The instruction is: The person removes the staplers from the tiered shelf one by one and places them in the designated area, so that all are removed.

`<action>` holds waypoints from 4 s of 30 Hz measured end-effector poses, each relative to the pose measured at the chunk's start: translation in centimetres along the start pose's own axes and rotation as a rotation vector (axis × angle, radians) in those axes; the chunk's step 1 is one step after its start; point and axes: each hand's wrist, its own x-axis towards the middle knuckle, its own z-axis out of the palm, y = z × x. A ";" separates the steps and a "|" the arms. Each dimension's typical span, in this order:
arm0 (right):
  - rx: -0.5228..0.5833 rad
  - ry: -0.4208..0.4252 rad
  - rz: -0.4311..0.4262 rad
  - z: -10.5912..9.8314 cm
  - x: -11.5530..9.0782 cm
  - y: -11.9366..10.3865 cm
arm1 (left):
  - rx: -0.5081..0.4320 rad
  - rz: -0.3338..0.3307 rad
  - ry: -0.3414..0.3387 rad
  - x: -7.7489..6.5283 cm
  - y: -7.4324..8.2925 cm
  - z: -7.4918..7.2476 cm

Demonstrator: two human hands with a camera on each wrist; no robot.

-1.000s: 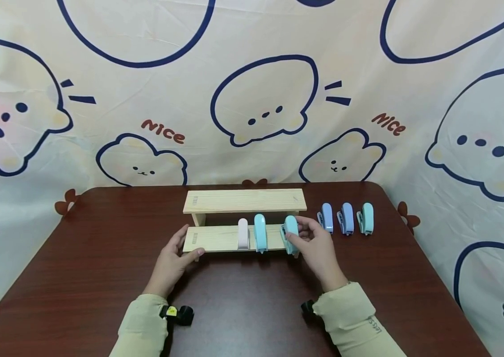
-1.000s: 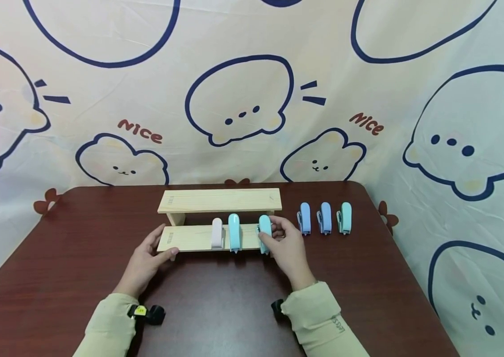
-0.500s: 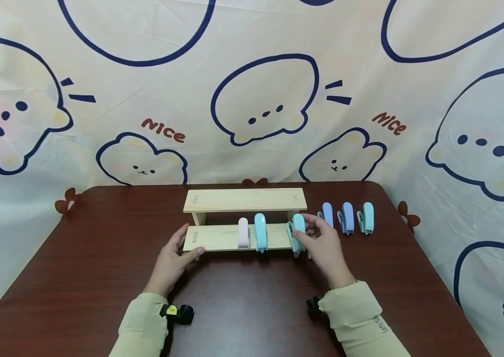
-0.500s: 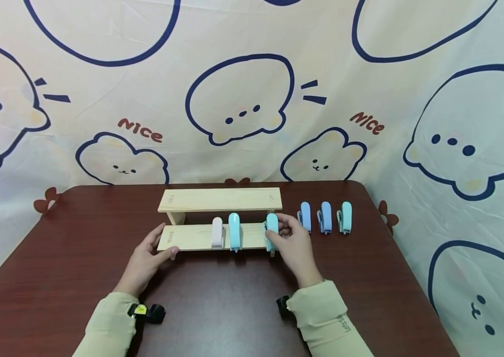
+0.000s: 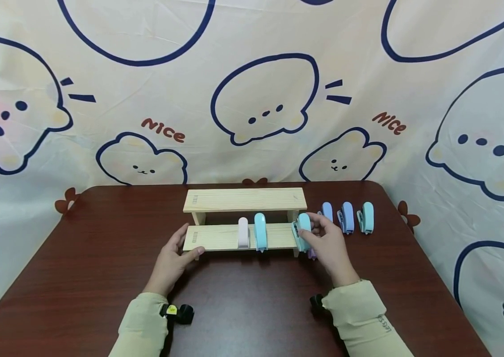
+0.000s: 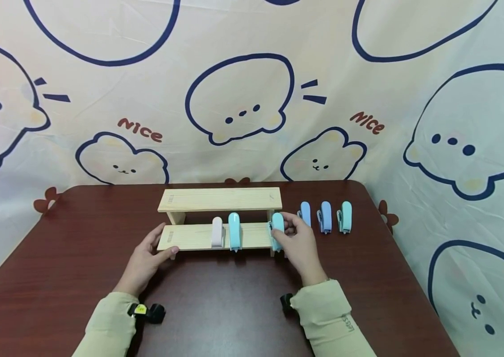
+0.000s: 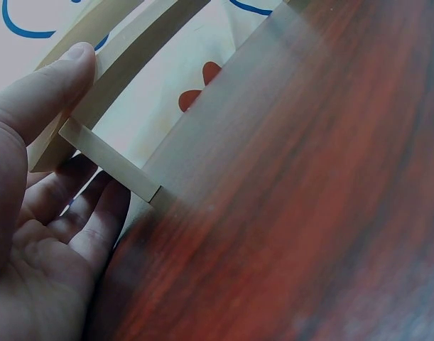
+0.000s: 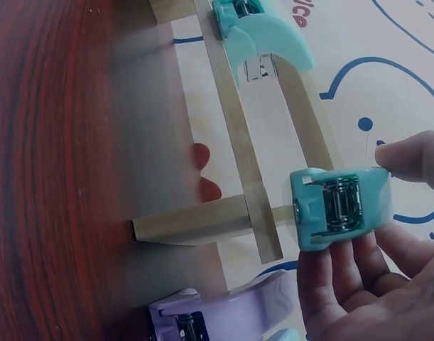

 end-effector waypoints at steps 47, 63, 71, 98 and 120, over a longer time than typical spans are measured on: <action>0.026 0.092 0.024 -0.9 0.3 0.6 | 0.004 -0.020 0.000 -0.2 0.6 0.1; 0.078 0.123 0.042 -1.3 0.6 1.2 | -0.002 -0.024 -0.005 -0.3 0.8 0.1; 0.081 0.144 0.056 -2.0 1.0 1.6 | 0.013 -0.023 -0.002 -0.3 0.7 0.0; -0.073 -0.034 -0.018 -5.5 1.8 3.2 | 0.011 -0.014 -0.004 -0.2 0.5 -0.1; -0.258 -0.149 0.000 -6.9 2.1 3.8 | 0.014 -0.018 0.001 -0.1 0.4 0.0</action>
